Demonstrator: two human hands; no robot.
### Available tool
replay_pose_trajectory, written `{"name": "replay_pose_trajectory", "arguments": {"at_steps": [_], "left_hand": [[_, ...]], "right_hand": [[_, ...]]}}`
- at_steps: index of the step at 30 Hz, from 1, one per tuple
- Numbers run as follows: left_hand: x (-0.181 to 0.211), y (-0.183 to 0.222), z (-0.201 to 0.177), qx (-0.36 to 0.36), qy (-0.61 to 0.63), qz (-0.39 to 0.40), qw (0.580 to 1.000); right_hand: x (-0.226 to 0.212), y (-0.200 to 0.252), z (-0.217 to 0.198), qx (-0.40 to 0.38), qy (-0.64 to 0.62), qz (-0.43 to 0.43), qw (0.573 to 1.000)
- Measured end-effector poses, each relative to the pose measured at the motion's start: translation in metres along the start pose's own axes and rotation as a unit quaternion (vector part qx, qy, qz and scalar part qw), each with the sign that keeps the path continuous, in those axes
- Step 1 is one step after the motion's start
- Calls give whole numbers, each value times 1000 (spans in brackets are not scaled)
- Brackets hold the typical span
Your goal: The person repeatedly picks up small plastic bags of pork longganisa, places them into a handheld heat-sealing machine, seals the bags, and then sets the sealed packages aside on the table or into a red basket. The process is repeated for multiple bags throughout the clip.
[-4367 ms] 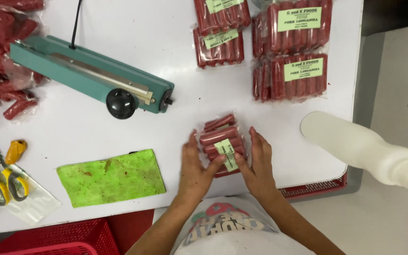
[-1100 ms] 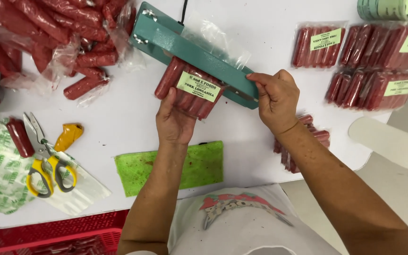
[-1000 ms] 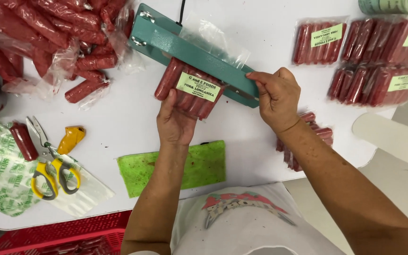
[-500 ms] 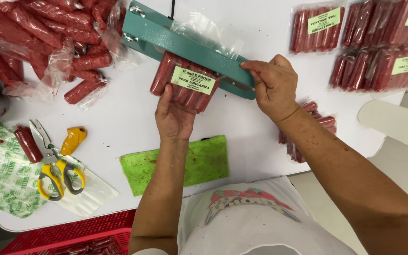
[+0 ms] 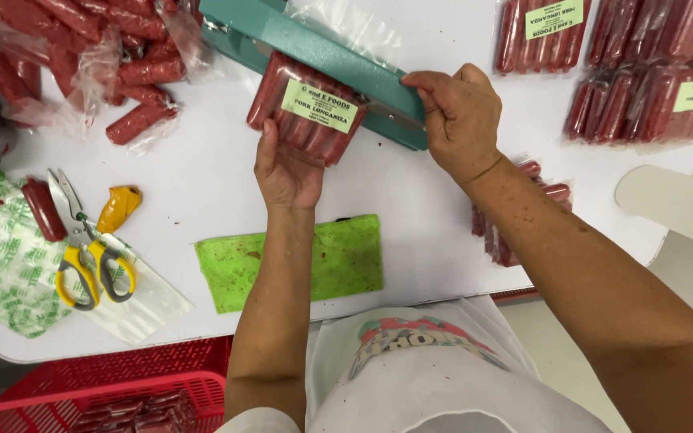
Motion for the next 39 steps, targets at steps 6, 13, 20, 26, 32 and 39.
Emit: {"name": "replay_pose_trajectory", "arguments": {"at_steps": [6,13,20,26,32,39], "left_hand": [[-4,-13,-4,22,-24,75,997],[-17,96,62,-212,-106,54,970],[-50,180,37,-45,-150,88,984],[-100,151,-28,100,-213,22,972],[-111,144,-50,181,-574,56,797],[-85,170,-12,29,-779,264,569]], "right_hand": [[-4,-5,-7,-31,17,25,999],[-90,-8,-121,-19,53,-118,991],[-92,111,-56,-202,-417,147,874],[-20,107,-63,-295,-310,63,902],[138,-8,-97,-179,36,145,972],[208,-39,-14,-445,269,66,852]]}}
Point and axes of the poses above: each hand's wrist, its own y-axis away from the middle knuckle, its own z-axis out of the palm, x = y × z, the point moved 8 cm from there along -y, towards the middle knuckle, and after that the axes turned 8 degrees about y, right-handed, at the moved point
